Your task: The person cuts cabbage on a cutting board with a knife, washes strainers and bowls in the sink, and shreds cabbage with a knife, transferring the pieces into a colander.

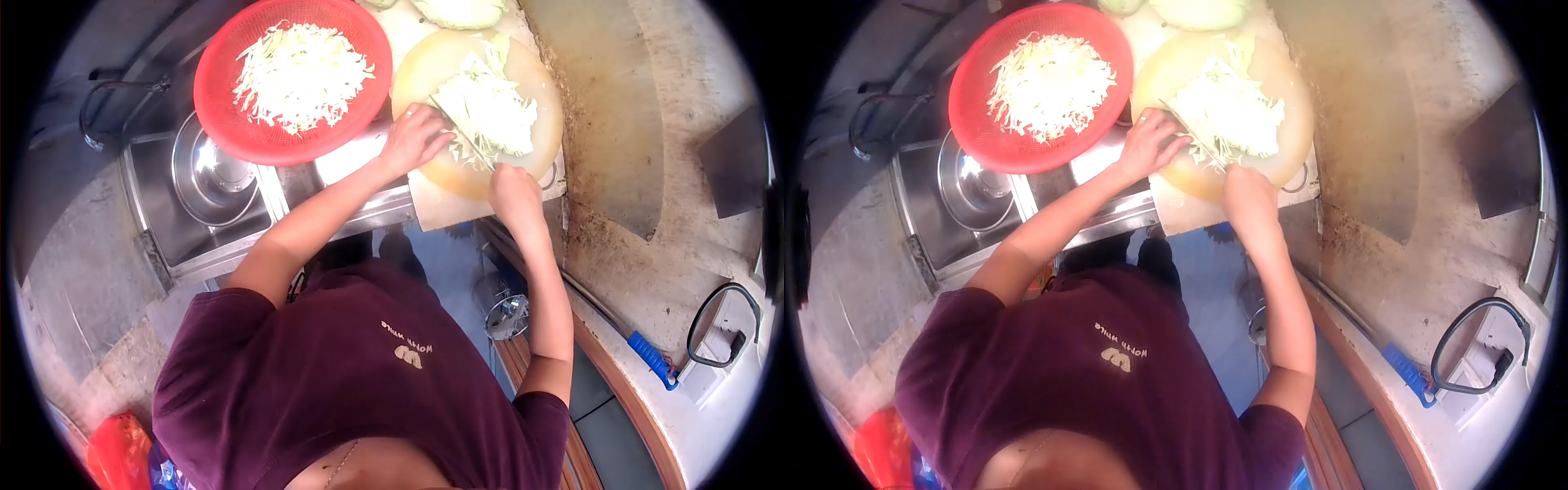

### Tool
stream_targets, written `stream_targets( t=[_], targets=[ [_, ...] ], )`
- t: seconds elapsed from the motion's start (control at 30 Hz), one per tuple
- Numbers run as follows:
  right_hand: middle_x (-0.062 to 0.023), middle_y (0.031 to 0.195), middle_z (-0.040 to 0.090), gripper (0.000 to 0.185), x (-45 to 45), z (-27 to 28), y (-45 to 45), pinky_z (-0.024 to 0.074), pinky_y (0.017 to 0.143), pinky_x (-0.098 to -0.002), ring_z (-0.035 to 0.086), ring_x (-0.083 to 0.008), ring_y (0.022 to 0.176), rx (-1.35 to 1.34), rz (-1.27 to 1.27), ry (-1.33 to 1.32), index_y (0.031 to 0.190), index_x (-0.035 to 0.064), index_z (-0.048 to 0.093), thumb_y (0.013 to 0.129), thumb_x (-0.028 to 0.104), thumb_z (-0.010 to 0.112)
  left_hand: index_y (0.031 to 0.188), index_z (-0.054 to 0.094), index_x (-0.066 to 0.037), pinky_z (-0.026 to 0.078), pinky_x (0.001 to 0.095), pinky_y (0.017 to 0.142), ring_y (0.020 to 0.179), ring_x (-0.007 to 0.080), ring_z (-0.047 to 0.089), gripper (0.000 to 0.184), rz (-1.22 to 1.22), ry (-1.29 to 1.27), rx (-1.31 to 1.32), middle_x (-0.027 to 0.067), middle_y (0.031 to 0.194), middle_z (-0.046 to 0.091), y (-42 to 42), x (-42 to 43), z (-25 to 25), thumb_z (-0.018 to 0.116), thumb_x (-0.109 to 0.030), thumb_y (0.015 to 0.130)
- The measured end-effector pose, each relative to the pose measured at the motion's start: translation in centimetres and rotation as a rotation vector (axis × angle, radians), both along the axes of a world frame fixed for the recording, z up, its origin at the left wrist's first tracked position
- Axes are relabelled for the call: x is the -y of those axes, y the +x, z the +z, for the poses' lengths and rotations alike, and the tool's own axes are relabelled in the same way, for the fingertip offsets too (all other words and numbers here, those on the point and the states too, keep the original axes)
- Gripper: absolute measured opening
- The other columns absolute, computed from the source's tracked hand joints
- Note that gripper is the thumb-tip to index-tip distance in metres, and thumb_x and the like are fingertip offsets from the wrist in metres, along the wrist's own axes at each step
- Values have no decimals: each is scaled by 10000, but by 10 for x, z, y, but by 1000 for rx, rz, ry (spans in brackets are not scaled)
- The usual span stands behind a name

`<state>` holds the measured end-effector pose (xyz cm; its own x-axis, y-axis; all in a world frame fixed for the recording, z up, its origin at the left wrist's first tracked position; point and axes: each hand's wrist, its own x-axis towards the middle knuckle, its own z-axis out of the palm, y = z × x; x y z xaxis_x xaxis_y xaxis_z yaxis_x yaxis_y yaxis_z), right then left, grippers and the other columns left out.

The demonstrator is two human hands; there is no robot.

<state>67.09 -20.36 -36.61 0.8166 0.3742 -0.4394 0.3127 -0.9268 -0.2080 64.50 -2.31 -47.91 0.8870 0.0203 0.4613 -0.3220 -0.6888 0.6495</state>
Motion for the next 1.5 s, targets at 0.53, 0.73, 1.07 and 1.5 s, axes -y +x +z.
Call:
stream_targets(
  t=[0.53, 0.73, 1.07, 1.5],
  targets=[
    [-222, 767, 622, 164, -12, -7, 4, 478, 709, -445, 613, -376, 784, 41, 34, -12, 770, -23, 631, 762, 79, 504, 825, 629, -77, 436, 333, 719, 819, 254, 531, 173, 44, -29, 9, 72, 849, 574, -3, -2, -1, 707, -184, 714],
    [-224, 795, 623, 155, -23, -55, 29, 479, 703, -442, 615, -373, 779, -10, 28, 68, 785, -22, 630, 750, 75, 515, 825, 627, -81, 446, 339, 718, 824, 250, 536, 177, 42, -71, 24, 64, 848, 574, -5, -6, -9, 713, -180, 706],
    [-253, 785, 609, 184, -15, -15, 12, 470, 733, -459, 611, -380, 785, 29, 95, 22, 808, -32, 624, 766, 90, 492, 822, 639, -96, 443, 334, 701, 791, 237, 527, 171, 40, -16, 49, 54, 832, 562, -5, -8, -8, 713, -188, 699],
    [-258, 782, 603, 199, -7, 8, 6, 466, 724, -458, 602, -399, 783, -8, 55, 54, 762, -55, 615, 769, 79, 468, 831, 631, -94, 454, 342, 691, 795, 240, 542, 169, 23, 18, 79, 52, 850, 567, -9, -15, -12, 706, -182, 709]
  ],
)
